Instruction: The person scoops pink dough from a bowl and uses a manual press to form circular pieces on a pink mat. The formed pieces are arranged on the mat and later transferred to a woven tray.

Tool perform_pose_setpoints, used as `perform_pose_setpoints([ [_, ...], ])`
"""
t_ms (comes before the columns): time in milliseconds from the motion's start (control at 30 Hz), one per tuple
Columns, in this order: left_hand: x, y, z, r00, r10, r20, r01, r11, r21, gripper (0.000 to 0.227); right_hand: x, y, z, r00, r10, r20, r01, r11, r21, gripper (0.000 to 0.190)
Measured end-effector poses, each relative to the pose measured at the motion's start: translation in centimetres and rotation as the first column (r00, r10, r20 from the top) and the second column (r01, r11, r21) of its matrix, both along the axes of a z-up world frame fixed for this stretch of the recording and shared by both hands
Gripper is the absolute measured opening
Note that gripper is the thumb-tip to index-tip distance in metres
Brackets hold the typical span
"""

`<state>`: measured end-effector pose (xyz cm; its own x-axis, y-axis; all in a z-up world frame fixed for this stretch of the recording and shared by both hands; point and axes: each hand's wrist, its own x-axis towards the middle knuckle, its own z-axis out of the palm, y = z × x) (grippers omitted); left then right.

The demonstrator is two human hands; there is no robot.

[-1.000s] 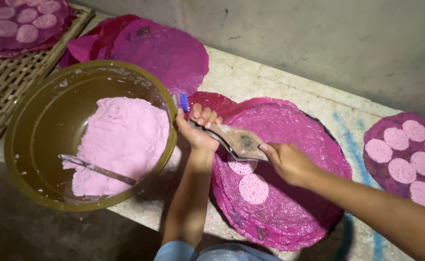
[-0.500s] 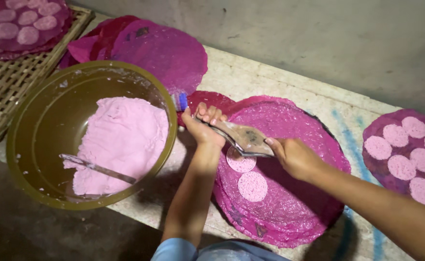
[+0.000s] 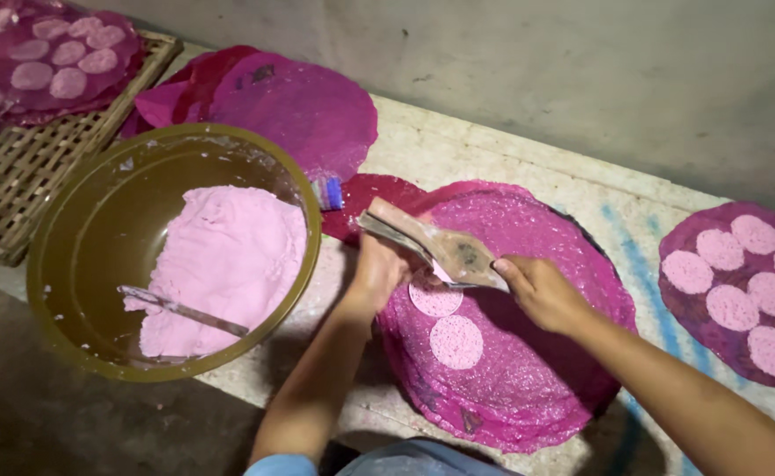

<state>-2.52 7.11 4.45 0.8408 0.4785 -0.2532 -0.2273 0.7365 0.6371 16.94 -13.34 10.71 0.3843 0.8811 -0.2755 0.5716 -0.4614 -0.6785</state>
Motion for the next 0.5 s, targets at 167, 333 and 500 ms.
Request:
perform_pose_setpoints([
  [167,-1.1,-2.8,-3.7,0.952,-0.093,-0.291,0.161,0.962,0.219,0.078,0.6,-0.7,-3.1,0.995,-0.096,0.032,0.091,0.988,0.121,0.058],
  [333,-5.4,-5.4,-1.8,0.774,0.352,-0.527,0.466,0.248,0.850,0.064,1.6,-2.8,-6.2,0.933,-0.347,-0.098,0.361,0.900,0.244,0.065],
  [500,-6.3,-6.5,0.7,0.845,0.479,-0.239,0.416,-0.307,0.856,0.053,0.0,-7.1,-7.7,0.842,-0.414,-0.345,0.535,0.717,0.446,0.076],
])
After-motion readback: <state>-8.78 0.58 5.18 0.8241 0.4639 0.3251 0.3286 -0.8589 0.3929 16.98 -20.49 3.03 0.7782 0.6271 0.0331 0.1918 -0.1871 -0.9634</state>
